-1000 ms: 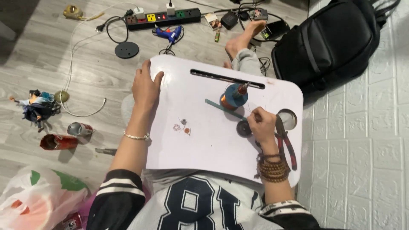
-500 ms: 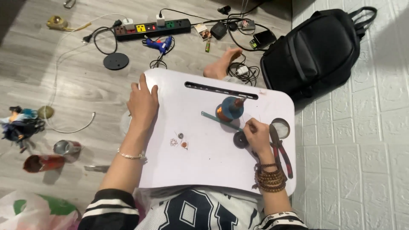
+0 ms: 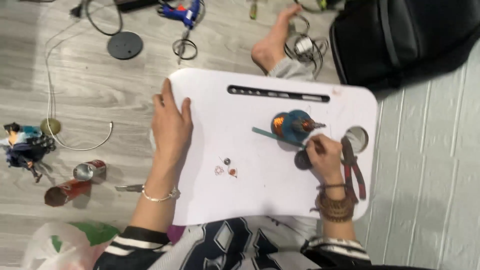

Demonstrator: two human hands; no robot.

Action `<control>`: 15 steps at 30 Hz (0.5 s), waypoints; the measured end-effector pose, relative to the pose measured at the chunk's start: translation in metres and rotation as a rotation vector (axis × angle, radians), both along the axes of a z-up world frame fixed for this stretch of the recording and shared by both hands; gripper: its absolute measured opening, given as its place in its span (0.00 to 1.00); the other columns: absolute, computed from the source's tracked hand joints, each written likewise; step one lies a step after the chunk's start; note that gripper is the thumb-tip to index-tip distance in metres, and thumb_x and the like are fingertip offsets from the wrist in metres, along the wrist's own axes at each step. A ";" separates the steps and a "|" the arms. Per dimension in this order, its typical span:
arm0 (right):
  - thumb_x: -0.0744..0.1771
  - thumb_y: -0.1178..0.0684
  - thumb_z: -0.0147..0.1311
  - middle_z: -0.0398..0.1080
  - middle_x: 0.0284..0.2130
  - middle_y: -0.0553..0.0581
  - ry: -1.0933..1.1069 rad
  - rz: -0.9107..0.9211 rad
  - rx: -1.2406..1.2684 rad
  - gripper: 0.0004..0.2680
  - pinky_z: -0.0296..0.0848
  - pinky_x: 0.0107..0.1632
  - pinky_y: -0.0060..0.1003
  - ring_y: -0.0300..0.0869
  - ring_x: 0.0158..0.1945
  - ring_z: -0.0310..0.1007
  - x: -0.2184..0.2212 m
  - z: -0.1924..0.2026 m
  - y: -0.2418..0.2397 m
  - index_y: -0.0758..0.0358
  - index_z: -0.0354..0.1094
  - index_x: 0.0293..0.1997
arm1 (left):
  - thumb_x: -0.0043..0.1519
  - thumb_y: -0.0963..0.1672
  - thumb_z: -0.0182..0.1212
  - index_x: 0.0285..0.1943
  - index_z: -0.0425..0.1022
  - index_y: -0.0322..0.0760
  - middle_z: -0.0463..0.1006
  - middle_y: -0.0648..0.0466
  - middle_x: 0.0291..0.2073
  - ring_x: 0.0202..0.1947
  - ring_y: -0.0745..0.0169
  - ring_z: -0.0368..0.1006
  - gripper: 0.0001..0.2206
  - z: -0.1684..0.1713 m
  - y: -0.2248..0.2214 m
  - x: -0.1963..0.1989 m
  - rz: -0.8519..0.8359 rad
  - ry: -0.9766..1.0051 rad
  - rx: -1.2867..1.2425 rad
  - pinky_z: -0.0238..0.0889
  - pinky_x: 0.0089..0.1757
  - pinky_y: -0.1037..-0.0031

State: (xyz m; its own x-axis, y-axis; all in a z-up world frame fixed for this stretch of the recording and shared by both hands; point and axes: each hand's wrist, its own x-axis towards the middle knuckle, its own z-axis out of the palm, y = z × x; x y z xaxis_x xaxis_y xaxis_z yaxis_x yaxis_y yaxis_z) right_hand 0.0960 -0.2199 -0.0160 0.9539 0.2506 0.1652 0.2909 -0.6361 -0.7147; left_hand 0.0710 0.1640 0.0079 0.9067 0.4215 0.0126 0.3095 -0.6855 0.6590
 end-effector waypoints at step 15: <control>0.63 0.64 0.52 0.64 0.09 0.56 -0.122 0.063 -0.062 0.04 0.58 0.17 0.29 0.41 0.12 0.62 -0.010 0.009 0.003 0.65 0.67 0.26 | 0.68 0.44 0.62 0.69 0.60 0.25 0.70 0.34 0.45 0.42 0.23 0.76 0.24 -0.038 0.004 -0.009 0.025 -0.140 0.185 0.71 0.37 0.43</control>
